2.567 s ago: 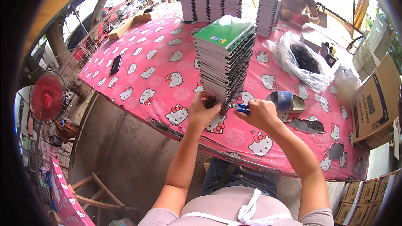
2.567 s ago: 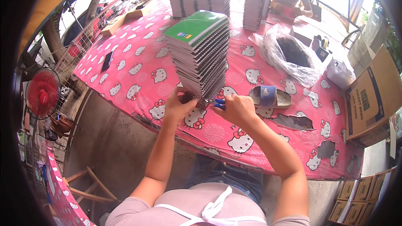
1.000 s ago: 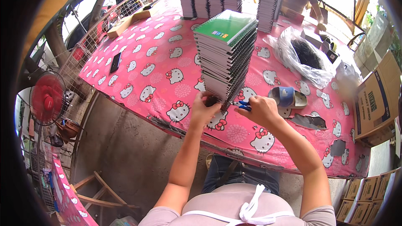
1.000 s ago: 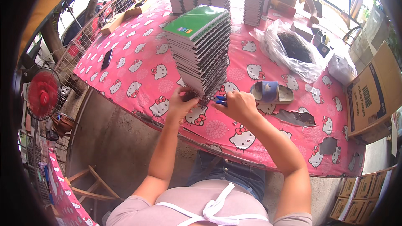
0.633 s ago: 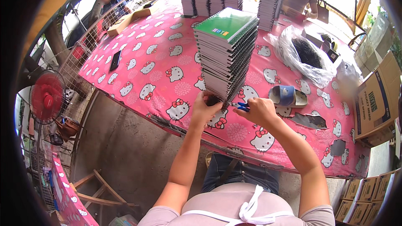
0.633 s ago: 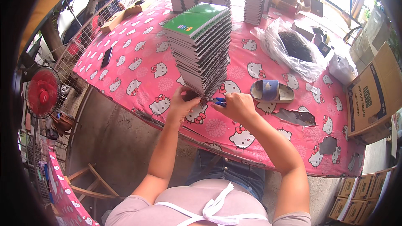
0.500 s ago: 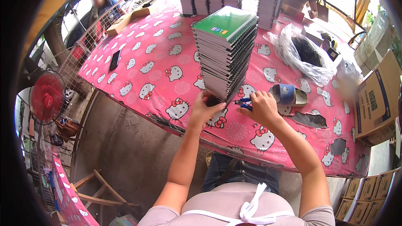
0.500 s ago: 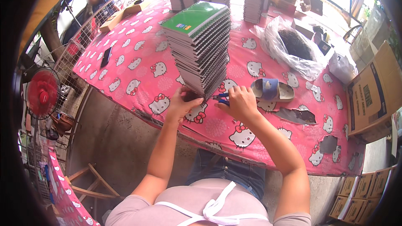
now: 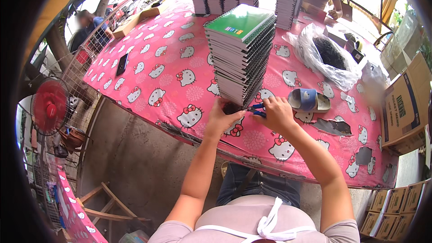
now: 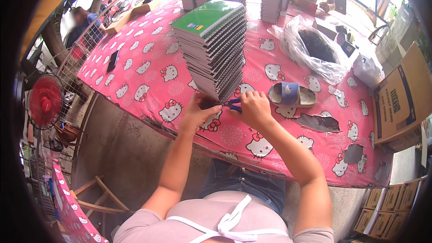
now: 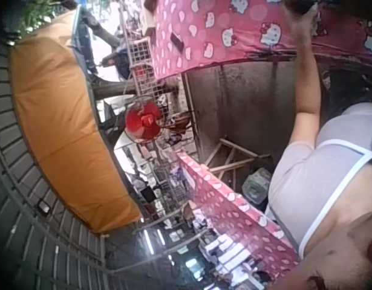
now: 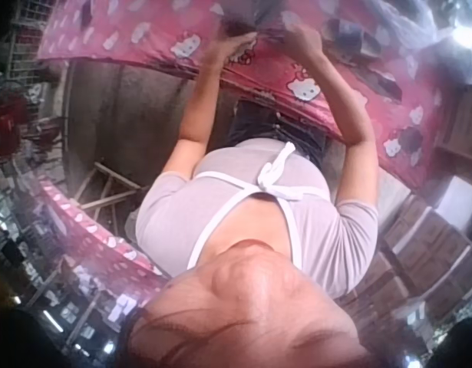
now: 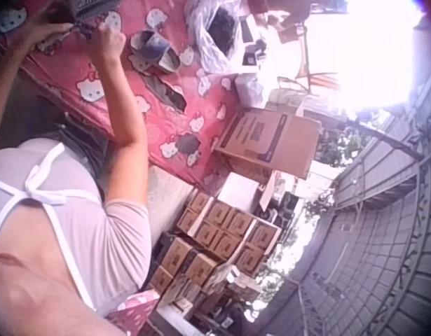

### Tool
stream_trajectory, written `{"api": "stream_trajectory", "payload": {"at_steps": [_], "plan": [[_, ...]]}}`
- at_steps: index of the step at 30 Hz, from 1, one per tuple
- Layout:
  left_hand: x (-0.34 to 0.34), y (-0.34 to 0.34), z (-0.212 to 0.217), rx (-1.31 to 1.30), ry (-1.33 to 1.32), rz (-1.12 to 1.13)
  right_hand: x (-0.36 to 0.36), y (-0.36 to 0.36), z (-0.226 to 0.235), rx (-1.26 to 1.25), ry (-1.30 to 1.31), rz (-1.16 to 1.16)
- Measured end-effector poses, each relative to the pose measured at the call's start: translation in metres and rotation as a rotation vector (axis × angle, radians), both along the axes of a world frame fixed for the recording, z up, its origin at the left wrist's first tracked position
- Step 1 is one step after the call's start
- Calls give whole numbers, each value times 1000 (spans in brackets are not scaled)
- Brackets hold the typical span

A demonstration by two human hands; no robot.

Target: The person trims excess plastic spiral from the edge of notebooks using a pair of blue-handled snips, then places the finished notebooks onto a large stack on the table.

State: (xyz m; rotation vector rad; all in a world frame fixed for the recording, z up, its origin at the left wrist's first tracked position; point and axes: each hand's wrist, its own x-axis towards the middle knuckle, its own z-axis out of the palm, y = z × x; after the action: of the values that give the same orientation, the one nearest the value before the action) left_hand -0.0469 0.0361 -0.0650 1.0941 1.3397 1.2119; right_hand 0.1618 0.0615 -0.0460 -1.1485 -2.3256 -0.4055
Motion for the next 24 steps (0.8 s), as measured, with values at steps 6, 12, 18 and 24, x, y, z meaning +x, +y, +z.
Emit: {"api": "stream_trajectory", "payload": {"at_steps": [6,12,18,24], "plan": [[-13,4,-14,14,20,12,-4,-12,15,-587,-164,-192],[-7,0,-13,186,325,-7,4,-3,-1,-149,-92,-57],[-4,-4,-5,223,449,25,-12,-7,24,-705,-258,-212],[4,-15,-10,386,945,155,6,-1,5,-46,-144,-47]]}}
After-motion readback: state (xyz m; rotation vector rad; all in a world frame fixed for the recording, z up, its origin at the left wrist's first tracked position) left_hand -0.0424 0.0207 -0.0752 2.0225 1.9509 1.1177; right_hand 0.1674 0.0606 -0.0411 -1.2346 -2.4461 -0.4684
